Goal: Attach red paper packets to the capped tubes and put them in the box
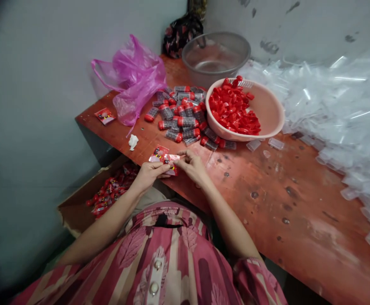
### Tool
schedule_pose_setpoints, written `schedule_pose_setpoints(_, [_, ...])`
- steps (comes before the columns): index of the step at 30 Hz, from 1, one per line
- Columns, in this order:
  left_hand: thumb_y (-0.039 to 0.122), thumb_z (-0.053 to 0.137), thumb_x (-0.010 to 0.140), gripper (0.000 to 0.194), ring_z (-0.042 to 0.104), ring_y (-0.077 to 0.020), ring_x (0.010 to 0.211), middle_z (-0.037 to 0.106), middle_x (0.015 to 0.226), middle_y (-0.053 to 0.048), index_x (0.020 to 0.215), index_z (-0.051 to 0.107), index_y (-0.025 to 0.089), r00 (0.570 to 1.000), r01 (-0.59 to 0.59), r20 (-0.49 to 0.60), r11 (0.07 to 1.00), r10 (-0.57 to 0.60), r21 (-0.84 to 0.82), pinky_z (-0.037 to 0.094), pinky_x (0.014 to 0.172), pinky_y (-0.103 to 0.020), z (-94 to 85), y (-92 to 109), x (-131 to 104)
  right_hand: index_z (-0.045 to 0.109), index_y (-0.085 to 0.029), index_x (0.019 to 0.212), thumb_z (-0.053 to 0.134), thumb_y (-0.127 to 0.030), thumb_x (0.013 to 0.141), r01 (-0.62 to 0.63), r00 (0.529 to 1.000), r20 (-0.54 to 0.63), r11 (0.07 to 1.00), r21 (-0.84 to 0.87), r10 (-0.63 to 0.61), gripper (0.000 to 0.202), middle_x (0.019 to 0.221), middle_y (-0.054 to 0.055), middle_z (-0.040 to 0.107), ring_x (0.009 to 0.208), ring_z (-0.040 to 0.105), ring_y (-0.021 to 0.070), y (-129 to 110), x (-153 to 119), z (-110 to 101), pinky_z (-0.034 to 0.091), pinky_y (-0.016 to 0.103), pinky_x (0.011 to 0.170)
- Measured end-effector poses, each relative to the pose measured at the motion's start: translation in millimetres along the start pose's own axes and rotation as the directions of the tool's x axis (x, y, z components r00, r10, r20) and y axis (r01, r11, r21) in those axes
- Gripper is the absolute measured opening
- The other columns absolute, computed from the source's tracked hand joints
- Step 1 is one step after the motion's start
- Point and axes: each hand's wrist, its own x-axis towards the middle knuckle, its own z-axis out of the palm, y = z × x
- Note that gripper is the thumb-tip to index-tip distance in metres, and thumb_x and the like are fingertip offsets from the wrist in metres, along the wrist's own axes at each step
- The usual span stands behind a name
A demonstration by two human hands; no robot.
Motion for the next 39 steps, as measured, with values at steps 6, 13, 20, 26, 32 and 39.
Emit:
schedule_pose_setpoints(6, [0.037,0.077,0.06,0.027,0.064,-0.0137,0.058,0.068,0.062,-0.006,0.061,0.07,0.012,0.996,0.013,-0.083,0.999,-0.016,-0.033,0.054,0.064,-0.026,10.3,-3,-1,0.055,-0.014,0.121,0.043,-0.027,0.089,-0.056,0.91,-0.256,0.515,-0.855,-0.327,0.037,0.113,0.017,0.063,0.101,0.054,0.0312,-6,29,-51,0.04,0.043,0.081])
schedule_pose_setpoints(13, [0.035,0.083,0.052,0.03,0.061,-0.0099,0.055,0.066,0.06,-0.005,0.061,0.07,0.009,0.982,0.105,-0.124,0.957,-0.143,-0.27,0.054,0.056,-0.02,9.7,7,-5,0.048,-0.01,0.129,0.028,-0.01,0.089,-0.005,0.939,-0.082,0.226,-0.974,-0.333,0.044,0.122,0.02,0.059,0.11,0.049,0.0337,15,43,-64,0.038,0.048,0.086])
schedule_pose_setpoints(20, [0.021,0.08,0.059,0.019,0.062,-0.0106,0.055,0.067,0.061,-0.006,0.063,0.067,0.007,0.969,0.146,-0.124,0.902,-0.213,-0.407,0.053,0.054,-0.019,0.8,15,-5,0.06,-0.02,0.1,0.037,-0.015,0.091,0.462,0.806,0.157,0.441,-0.769,-0.57,0.025,0.113,0.008,0.065,0.115,0.054,0.0205,40,0,-76,0.035,0.044,0.104])
schedule_pose_setpoints(26, [0.014,0.071,0.069,0.009,0.06,-0.009,0.053,0.065,0.061,-0.003,0.068,0.065,0.008,0.96,0.129,-0.145,0.84,-0.238,-0.528,0.052,0.051,-0.019,1.2,13,0,0.058,-0.022,0.111,0.033,-0.016,0.091,0.494,0.852,0.203,0.611,-0.618,-0.483,0.032,0.133,0.01,0.054,0.125,0.048,0.0211,59,-46,-54,0.039,0.045,0.103])
schedule_pose_setpoints(32, [0.016,0.071,0.071,0.009,0.062,-0.0088,0.058,0.066,0.067,-0.001,0.074,0.063,0.011,0.966,0.046,-0.158,0.737,-0.206,-0.675,0.053,0.056,-0.019,8.5,7,4,0.056,-0.014,0.116,0.051,-0.038,0.084,-0.027,0.958,-0.208,0.658,-0.753,-0.199,0.041,0.105,0.017,0.066,0.095,0.062,0.0293,35,-48,-33,0.049,0.043,0.079])
schedule_pose_setpoints(39, [0.016,0.072,0.07,0.013,0.066,-0.0126,0.066,0.067,0.071,-0.001,0.077,0.06,0.013,0.963,-0.049,-0.201,0.612,-0.182,-0.789,0.055,0.066,-0.026,18.1,7,7,0.064,-0.017,0.085,0.061,-0.047,0.076,-0.217,0.971,-0.138,0.958,-0.187,0.193,0.031,0.058,0.0,0.061,0.049,0.056,0.0158,2,-52,-9,0.044,0.027,0.049])
